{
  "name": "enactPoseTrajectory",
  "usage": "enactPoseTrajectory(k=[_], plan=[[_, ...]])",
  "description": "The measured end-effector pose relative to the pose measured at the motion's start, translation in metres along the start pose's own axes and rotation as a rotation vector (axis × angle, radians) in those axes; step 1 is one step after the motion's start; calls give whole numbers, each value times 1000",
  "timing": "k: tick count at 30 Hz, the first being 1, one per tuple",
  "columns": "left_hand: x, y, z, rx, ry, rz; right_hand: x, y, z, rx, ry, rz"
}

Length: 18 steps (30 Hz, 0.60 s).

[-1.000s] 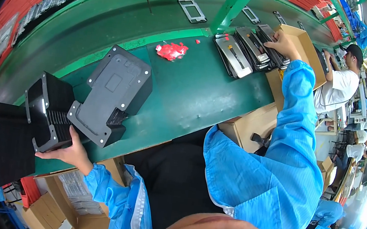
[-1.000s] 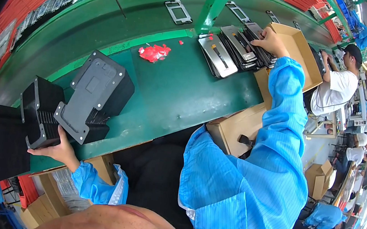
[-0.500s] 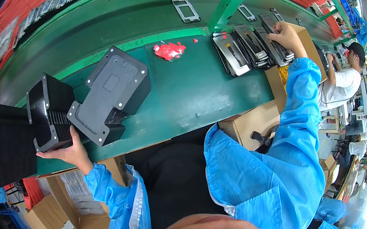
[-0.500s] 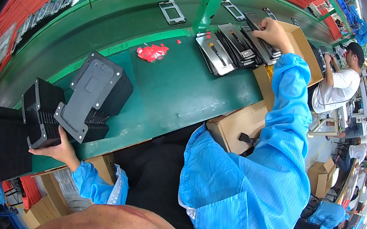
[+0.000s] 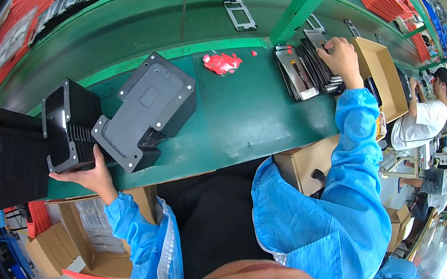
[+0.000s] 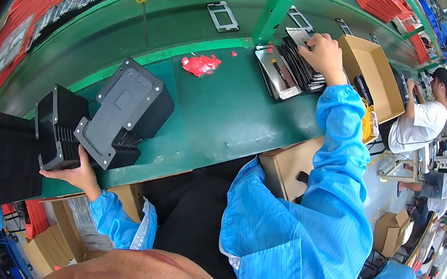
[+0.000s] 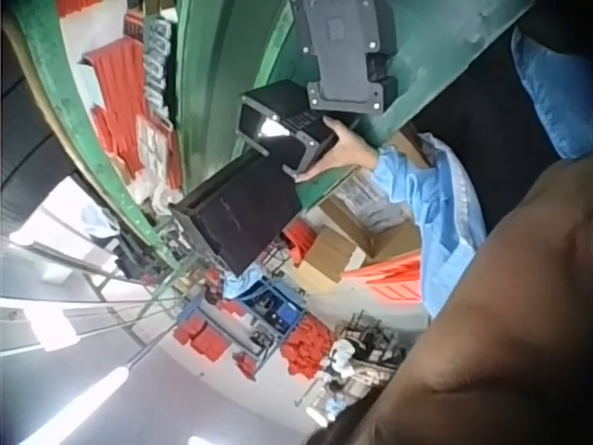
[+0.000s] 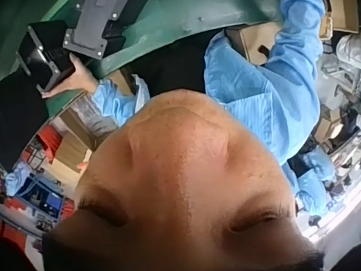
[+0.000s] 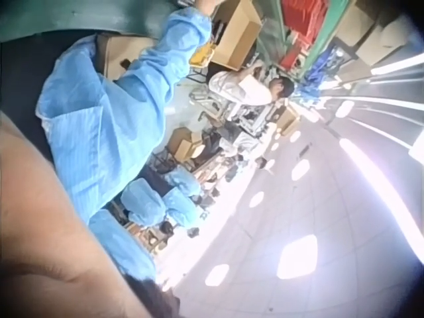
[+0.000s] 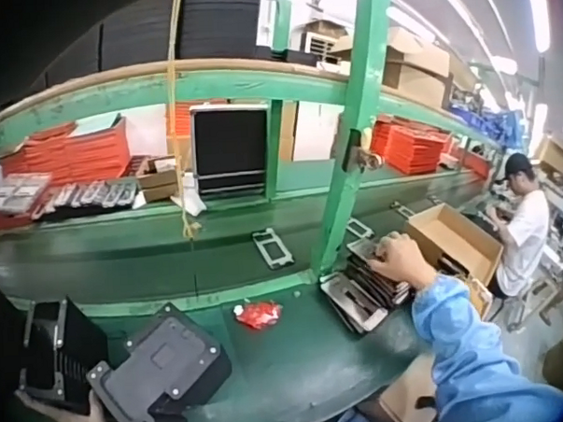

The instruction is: The worker uses a tape measure to check the dimensions of black electronic housings and inspects components on an assembly line.

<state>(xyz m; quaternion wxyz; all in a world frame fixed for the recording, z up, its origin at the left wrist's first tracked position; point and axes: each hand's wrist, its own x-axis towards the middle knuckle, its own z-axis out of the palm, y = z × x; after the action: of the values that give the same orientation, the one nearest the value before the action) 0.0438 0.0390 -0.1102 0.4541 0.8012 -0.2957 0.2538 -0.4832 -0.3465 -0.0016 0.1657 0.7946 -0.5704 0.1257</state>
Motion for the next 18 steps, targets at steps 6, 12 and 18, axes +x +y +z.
enactPoseTrajectory(k=[6,12,18], plan=[[-2,-9,-2,-175,17,-30,-9,-40,-49,552,-217,-223],[-15,25,-17,67,47,-87,-12,-118,-35,870,-348,-438],[-49,105,-27,-478,-389,143,52,-190,46,829,-214,-539]])
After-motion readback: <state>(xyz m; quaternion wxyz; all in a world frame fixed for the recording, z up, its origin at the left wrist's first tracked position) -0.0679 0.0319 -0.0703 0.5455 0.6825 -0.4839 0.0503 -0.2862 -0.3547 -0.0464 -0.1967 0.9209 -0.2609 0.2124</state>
